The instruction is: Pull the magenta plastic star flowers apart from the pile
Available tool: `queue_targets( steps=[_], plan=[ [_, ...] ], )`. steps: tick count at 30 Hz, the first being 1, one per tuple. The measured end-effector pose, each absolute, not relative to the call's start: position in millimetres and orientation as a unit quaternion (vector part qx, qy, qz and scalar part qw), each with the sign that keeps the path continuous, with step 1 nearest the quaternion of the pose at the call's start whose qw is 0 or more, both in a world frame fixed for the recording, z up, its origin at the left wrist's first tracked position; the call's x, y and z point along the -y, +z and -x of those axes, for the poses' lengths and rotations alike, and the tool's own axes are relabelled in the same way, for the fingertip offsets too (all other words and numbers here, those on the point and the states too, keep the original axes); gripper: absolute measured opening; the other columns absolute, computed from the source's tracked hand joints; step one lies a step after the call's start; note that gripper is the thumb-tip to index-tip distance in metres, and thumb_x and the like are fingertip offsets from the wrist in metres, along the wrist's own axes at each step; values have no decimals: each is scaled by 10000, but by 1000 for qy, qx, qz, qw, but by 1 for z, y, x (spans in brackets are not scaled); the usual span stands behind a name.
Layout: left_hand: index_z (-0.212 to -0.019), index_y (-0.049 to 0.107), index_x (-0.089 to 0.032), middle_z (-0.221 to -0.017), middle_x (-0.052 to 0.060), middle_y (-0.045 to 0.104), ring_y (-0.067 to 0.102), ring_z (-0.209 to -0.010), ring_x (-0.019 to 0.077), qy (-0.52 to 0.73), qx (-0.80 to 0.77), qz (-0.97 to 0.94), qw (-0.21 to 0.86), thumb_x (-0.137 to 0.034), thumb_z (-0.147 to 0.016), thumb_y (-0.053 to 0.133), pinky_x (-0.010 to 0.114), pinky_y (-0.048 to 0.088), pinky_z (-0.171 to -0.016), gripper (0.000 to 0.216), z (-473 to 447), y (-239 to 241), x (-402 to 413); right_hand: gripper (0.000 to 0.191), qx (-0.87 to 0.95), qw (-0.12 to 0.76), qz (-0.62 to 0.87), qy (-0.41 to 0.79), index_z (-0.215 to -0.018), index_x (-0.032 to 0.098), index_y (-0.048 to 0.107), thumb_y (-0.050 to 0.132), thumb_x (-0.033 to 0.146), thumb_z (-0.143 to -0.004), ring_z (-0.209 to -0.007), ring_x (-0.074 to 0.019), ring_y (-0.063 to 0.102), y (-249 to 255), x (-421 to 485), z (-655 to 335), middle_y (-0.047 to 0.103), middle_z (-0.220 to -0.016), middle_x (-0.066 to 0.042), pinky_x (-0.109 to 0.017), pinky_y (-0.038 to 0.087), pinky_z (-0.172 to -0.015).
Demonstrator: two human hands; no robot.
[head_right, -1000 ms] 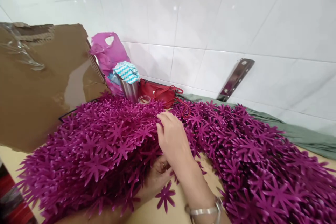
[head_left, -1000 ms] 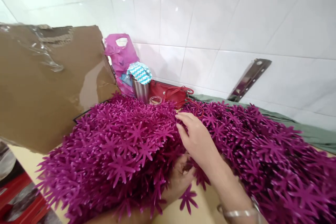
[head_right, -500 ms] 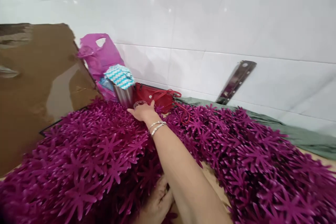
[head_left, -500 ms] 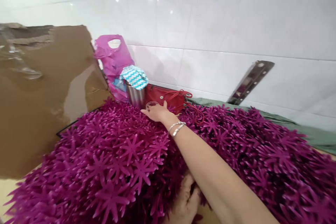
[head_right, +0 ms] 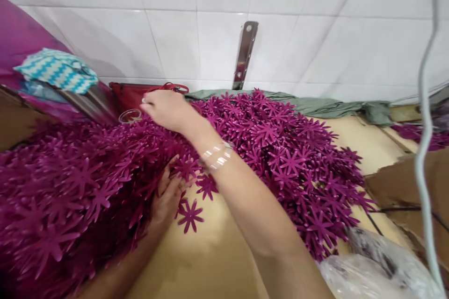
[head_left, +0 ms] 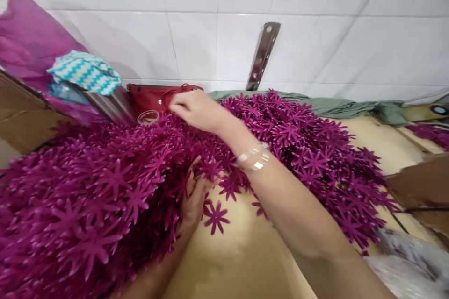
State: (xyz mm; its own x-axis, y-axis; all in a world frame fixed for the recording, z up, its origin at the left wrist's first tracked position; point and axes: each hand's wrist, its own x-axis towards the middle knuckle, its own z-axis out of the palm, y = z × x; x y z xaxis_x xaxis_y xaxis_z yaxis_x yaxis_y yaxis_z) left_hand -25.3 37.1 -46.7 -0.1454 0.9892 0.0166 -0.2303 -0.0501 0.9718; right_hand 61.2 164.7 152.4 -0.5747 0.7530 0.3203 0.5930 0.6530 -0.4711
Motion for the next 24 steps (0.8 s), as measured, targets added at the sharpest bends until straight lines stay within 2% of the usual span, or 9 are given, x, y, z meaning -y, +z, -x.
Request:
queue_targets(
  steps=[2,4,6,9,11,14,16,21,24],
  plan=[
    [-1388,605,-255,-1269,110,746,746,-1121,287,606,-441,-399,528,-393,-893,710,456,638,-936,524,25,-44,-39,314,858,275,403,161,-856,150,730,480,159,-1047,-844,-166,672,136,-123,-99,763,-905,-43,-333,491,-927],
    [-1336,644,-260,-1295,106,738,733,-1159,281,612,-416,-372,561,-381,-888,702,447,622,-973,467,23,-41,-40,323,851,267,417,173,-874,176,749,482,184,-1055,-827,-174,697,102,-79,-122,779,-906,-40,-339,524,-882],
    [-1279,679,-264,-1307,93,738,710,-1216,279,612,-396,-348,590,-353,-870,705,421,603,-1011,419,21,-39,-40,253,858,257,421,143,-1037,184,769,516,179,-1041,-1045,-219,718,62,-41,-127,798,-1112,-78,-402,520,-1004],
    [-1260,683,-244,-1296,85,750,707,-1230,274,604,-386,-324,617,-305,-836,716,370,594,-1019,430,18,-36,-40,370,854,248,454,54,-1390,165,636,493,183,-1049,-1439,-293,523,17,-7,-122,643,-1483,-135,-618,285,-1247],
    [-1335,633,-239,-1305,91,749,731,-1192,270,592,-382,-315,636,-296,-847,706,365,603,-1000,496,18,-33,-37,348,816,262,515,12,-1354,154,662,496,230,-1058,-1439,-324,518,7,-1,-122,691,-1414,-138,-662,253,-1253],
    [-1459,524,-265,-1360,99,721,758,-1145,273,569,-386,-332,645,-330,-908,678,394,615,-984,575,18,-31,-31,257,746,303,591,-46,-1149,148,755,544,240,-1034,-1344,-373,579,10,-2,-130,742,-1283,-157,-655,373,-1183],
    [-1493,489,-281,-1400,98,698,757,-1150,273,562,-391,-353,638,-366,-942,658,406,615,-986,584,18,-31,-28,251,726,332,599,-68,-1159,127,749,565,223,-1019,-1345,-378,571,14,-3,-132,707,-1334,-186,-615,439,-1144],
    [-1401,618,-253,-1396,92,705,661,-1310,261,580,-409,-371,599,-317,-907,690,369,553,-1088,503,20,-40,-29,374,813,314,489,-44,-1378,80,623,546,169,-1024,-1427,-327,521,9,0,-113,629,-1488,-170,-571,401,-1195],
    [-1346,663,-219,-1350,94,730,650,-1323,272,581,-417,-373,591,-288,-886,685,388,524,-1126,466,21,-43,-33,300,829,283,481,-24,-1294,102,669,557,167,-1023,-1372,-345,559,6,2,-109,702,-1390,-152,-612,361,-1186]
  ],
)
